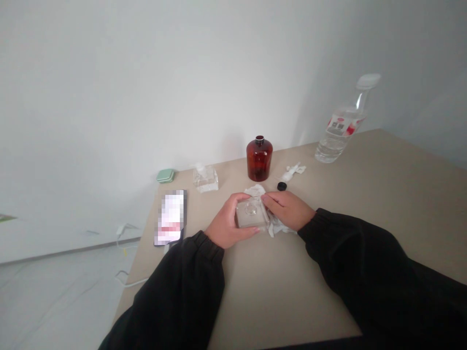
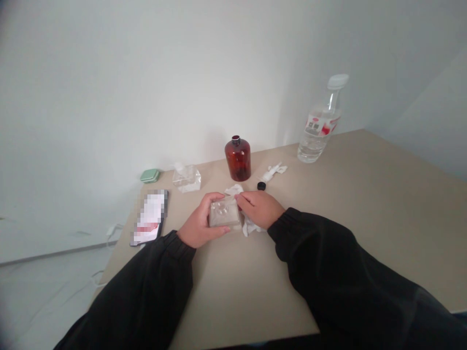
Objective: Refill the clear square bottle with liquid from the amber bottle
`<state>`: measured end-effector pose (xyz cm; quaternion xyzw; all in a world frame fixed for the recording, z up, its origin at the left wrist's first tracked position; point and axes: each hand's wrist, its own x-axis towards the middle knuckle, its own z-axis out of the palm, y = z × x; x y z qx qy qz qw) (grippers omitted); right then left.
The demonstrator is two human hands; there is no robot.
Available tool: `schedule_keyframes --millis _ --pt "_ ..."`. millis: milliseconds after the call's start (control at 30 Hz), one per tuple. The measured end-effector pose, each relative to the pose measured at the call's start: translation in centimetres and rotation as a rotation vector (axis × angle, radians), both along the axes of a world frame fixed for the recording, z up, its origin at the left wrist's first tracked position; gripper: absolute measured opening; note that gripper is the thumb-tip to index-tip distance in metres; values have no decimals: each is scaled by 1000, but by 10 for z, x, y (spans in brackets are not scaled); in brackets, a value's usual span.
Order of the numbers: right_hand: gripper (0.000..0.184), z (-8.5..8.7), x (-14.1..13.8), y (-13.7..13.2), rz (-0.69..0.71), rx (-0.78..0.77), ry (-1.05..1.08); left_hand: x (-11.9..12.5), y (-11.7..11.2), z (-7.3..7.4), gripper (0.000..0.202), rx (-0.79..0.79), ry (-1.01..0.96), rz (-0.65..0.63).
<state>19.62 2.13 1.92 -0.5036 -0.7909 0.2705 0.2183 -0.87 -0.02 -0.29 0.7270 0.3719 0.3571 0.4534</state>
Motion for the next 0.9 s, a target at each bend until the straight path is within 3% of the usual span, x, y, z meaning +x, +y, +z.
schedule_keyframes --millis 900 --pt "42 2 0 -1 6 -10 1 -1 1 -1 68 23 10 4"
